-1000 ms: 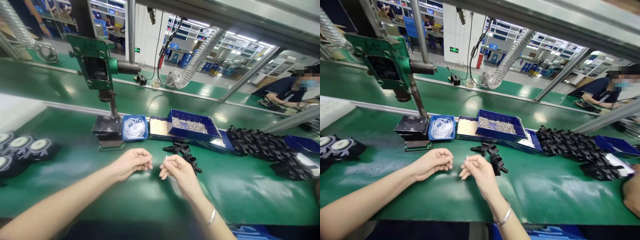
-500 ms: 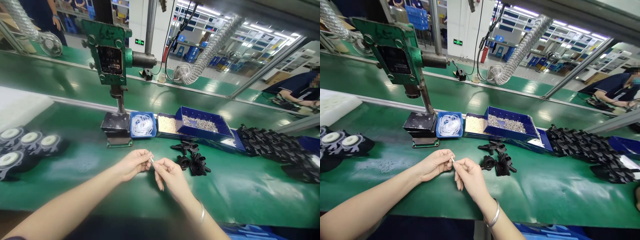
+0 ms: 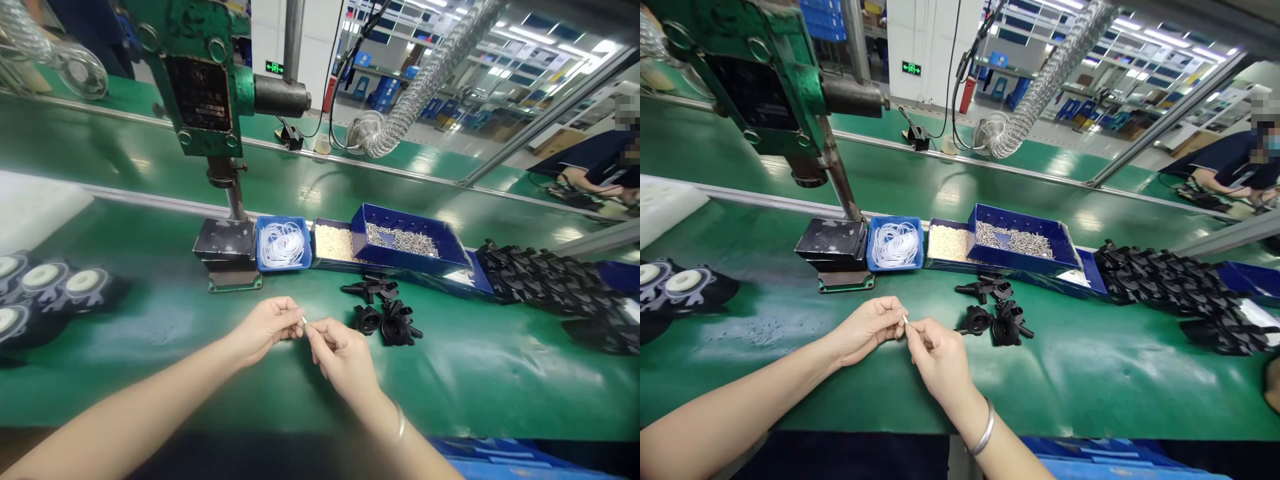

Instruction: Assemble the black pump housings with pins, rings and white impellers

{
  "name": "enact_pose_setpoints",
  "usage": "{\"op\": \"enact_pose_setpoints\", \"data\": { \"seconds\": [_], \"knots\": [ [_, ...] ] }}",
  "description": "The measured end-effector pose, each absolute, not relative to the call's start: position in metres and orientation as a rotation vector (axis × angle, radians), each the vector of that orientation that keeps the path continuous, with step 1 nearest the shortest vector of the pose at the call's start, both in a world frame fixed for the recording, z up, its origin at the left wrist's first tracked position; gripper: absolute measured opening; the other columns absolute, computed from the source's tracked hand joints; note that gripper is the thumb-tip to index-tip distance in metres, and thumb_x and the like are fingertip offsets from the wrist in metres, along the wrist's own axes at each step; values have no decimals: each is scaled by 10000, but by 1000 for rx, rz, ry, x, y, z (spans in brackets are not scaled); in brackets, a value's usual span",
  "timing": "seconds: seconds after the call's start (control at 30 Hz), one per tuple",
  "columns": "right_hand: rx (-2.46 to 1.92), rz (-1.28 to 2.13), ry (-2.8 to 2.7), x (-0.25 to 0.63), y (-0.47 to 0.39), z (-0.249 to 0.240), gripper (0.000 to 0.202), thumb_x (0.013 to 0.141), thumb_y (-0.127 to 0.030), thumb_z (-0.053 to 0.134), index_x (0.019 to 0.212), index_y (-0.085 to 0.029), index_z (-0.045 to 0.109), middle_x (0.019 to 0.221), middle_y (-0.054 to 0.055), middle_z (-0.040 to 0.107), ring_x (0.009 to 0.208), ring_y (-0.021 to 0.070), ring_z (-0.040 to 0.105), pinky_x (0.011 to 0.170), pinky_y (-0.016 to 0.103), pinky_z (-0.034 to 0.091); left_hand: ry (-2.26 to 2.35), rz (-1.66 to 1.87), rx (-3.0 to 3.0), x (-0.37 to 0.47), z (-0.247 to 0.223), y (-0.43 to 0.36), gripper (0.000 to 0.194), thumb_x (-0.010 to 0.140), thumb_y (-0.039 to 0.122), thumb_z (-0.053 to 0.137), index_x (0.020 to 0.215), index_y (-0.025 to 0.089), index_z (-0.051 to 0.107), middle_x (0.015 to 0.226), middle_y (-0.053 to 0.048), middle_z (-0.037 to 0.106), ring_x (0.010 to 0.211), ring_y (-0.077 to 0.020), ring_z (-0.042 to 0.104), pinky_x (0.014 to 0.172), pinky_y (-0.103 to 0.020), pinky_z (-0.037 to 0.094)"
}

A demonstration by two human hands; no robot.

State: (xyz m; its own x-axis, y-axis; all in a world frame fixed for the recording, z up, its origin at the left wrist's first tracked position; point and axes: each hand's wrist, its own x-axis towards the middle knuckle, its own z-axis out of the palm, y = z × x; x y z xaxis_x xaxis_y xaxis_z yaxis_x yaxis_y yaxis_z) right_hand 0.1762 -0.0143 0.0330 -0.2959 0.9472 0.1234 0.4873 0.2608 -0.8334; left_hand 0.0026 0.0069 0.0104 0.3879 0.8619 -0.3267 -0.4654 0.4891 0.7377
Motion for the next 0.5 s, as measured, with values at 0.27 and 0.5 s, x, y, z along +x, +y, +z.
{"op": "enact_pose_setpoints", "data": {
  "seconds": [0.27,0.5],
  "knots": [
    [-1238,893,-1999,189,-15,35,237,1024,-309,425,905,-215,608,698,-8,603,620,126,581,672,236,452,889,933,1036,5,12,1,324,867,456,678,925,138,648,750,-43,674,697,-152,617,701,-279,473],
    [-1736,757,-1645,244,6,44,279,997,-478,432,1007,-230,560,740,9,662,526,145,598,659,297,485,829,889,1169,9,9,-4,476,847,350,717,1246,199,506,1115,-104,616,999,-220,645,898,-365,501]
  ]
}}
